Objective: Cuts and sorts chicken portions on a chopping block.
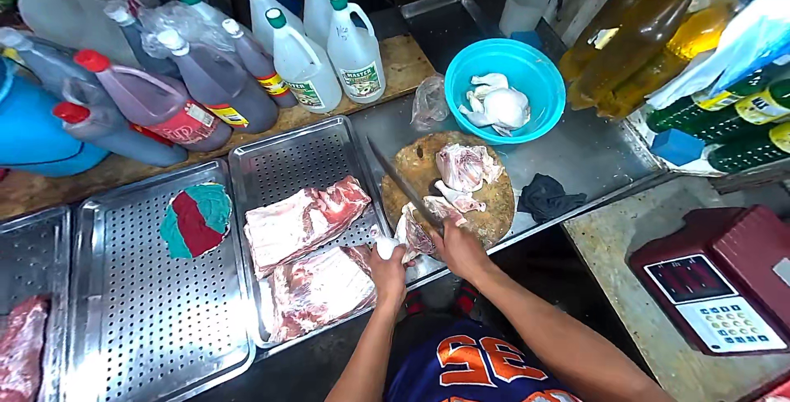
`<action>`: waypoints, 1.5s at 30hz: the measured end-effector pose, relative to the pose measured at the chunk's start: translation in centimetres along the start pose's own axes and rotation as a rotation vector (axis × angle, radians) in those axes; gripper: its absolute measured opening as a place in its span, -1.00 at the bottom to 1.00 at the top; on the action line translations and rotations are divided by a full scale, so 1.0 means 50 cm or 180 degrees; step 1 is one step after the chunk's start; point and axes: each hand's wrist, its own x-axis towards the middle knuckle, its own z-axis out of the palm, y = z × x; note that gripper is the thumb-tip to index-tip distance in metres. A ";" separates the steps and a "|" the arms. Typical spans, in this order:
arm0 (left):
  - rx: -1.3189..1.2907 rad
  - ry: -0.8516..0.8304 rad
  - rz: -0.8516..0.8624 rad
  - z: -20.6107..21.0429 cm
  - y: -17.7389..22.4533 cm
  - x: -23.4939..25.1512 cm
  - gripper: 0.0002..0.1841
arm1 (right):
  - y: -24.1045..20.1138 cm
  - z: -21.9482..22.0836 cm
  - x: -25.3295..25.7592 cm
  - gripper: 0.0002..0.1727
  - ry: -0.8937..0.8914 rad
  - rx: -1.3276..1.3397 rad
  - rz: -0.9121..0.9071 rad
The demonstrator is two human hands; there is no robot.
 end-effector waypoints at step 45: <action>0.2370 -0.0312 0.1285 0.019 0.055 0.088 -0.70 | 0.020 -0.030 0.007 -0.43 -0.0556 -0.0279 -0.0117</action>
